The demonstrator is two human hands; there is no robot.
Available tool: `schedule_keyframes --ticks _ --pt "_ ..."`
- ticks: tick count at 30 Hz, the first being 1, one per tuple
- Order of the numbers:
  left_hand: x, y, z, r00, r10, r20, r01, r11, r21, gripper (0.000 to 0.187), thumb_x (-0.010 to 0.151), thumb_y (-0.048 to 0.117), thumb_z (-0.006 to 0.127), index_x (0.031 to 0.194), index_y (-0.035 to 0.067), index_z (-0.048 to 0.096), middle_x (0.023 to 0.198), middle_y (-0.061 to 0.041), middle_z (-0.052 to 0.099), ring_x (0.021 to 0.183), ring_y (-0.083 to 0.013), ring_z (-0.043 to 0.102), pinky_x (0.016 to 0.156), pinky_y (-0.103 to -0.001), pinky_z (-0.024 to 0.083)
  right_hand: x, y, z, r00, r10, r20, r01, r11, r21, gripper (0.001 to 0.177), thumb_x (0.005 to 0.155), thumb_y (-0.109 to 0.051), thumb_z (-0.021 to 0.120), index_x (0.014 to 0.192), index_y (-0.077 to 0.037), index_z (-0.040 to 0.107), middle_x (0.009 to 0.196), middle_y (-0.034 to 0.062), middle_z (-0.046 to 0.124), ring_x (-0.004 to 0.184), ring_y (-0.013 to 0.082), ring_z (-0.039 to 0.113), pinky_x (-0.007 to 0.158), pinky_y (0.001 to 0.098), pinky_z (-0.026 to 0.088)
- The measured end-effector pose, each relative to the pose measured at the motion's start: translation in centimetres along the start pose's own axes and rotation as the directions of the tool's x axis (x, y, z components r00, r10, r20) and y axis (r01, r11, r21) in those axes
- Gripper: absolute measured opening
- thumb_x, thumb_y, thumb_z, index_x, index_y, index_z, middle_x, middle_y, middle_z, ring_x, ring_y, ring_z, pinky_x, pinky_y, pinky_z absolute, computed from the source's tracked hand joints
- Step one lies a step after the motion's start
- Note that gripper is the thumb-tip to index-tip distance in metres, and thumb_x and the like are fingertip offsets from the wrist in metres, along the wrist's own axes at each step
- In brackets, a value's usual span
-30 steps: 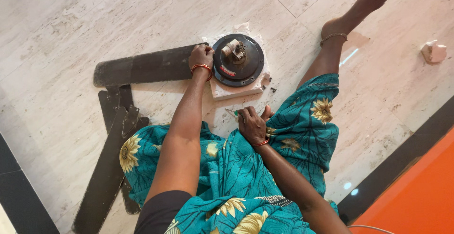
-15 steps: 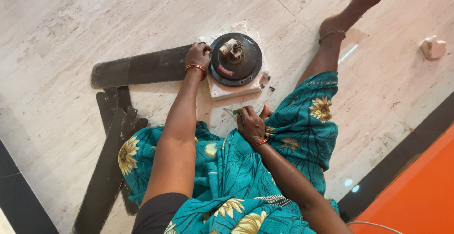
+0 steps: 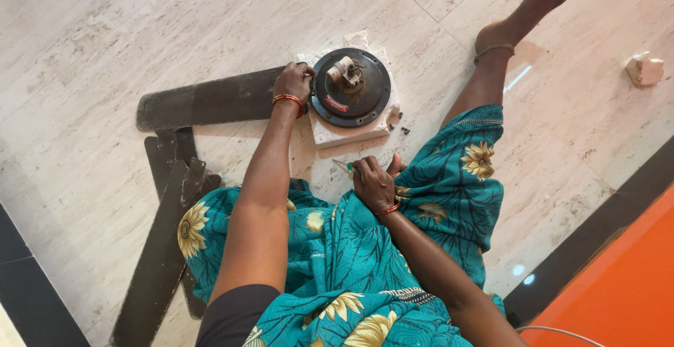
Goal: The person sits on the floor and uses a screwdriver to remove a fan blade from the motor housing. They loosen the screws, detach the blade, and place it aside, then continue to work on the motor housing.
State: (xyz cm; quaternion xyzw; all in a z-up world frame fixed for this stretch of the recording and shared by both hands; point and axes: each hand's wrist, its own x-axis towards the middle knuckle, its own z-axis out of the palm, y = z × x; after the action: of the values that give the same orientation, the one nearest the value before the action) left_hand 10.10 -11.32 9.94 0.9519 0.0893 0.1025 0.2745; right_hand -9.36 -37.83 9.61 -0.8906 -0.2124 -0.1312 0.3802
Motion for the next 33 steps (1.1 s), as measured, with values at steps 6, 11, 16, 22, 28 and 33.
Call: schedule_keyframes --ticks 6,11,16,22,28,33 --pt "0.6 -0.1 0.5 0.999 -0.033 0.005 0.033 0.999 0.035 0.01 0.092 0.025 0.075 0.098 0.017 0.075 0.11 -0.009 0.069 0.099 -0.0323 0.069 0.087 -0.045 0.056 0.0 0.1 0.1 1.0 0.01 0.002 -0.01 1.0 -0.004 0.007 0.094 -0.014 0.066 0.1 -0.012 0.067 0.1 0.0079 0.065 0.081 0.0301 0.07 0.073 0.0421 0.054" --pt "0.2 0.4 0.0 0.998 -0.07 0.005 0.07 0.997 0.045 0.022 0.092 0.032 0.077 0.094 0.011 0.072 0.108 -0.011 0.07 0.099 -0.0326 0.07 0.088 -0.045 0.056 -0.1 0.2 0.2 0.999 0.03 0.022 -0.03 0.999 -0.011 0.008 0.093 -0.015 0.066 0.1 -0.012 0.068 0.1 0.0076 0.066 0.082 0.0305 0.07 0.072 0.042 0.055" --pt "-0.1 0.6 0.0 0.999 0.015 -0.034 -0.015 1.0 0.002 0.013 0.088 0.026 0.074 0.096 0.016 0.076 0.107 -0.013 0.068 0.096 -0.0349 0.069 0.083 -0.047 0.055 -0.2 0.4 0.4 1.0 0.02 0.018 -0.02 1.0 -0.005 0.007 0.094 -0.016 0.065 0.1 -0.012 0.067 0.099 0.0079 0.066 0.083 0.0304 0.07 0.073 0.0417 0.055" --pt "0.5 0.8 0.9 0.99 -0.028 -0.136 0.035 0.998 0.048 0.023 0.092 0.033 0.073 0.09 0.009 0.073 0.103 -0.014 0.07 0.093 -0.037 0.069 0.082 -0.048 0.056 -0.1 0.6 0.4 1.0 0.002 0.01 -0.002 1.0 -0.011 0.008 0.094 -0.016 0.065 0.1 -0.011 0.067 0.099 0.009 0.066 0.083 0.0312 0.07 0.075 0.0422 0.055" --pt "-2.2 2.7 0.1 0.942 -0.083 -0.326 0.017 0.98 -0.2 0.025 0.092 0.032 0.076 0.088 0.008 0.074 0.09 -0.012 0.073 0.082 -0.0315 0.072 0.074 -0.044 0.057 -0.2 0.5 0.6 1.0 0.012 0.024 -0.012 1.0 0.0 0.009 0.092 -0.015 0.066 0.099 -0.011 0.068 0.098 0.0097 0.066 0.082 0.0315 0.069 0.073 0.0424 0.054" --pt "-8.8 6.0 0.9 0.988 0.098 -0.122 -0.137 0.918 -0.373 0.017 0.09 0.026 0.076 0.094 0.01 0.075 0.091 -0.008 0.074 0.079 -0.0253 0.075 0.071 -0.038 0.059 -0.7 1.6 1.3 0.999 -0.05 -0.001 0.05 0.997 -0.06 0.009 0.091 -0.016 0.067 0.099 -0.012 0.068 0.094 0.0087 0.065 0.085 0.0305 0.069 0.076 0.0432 0.055"
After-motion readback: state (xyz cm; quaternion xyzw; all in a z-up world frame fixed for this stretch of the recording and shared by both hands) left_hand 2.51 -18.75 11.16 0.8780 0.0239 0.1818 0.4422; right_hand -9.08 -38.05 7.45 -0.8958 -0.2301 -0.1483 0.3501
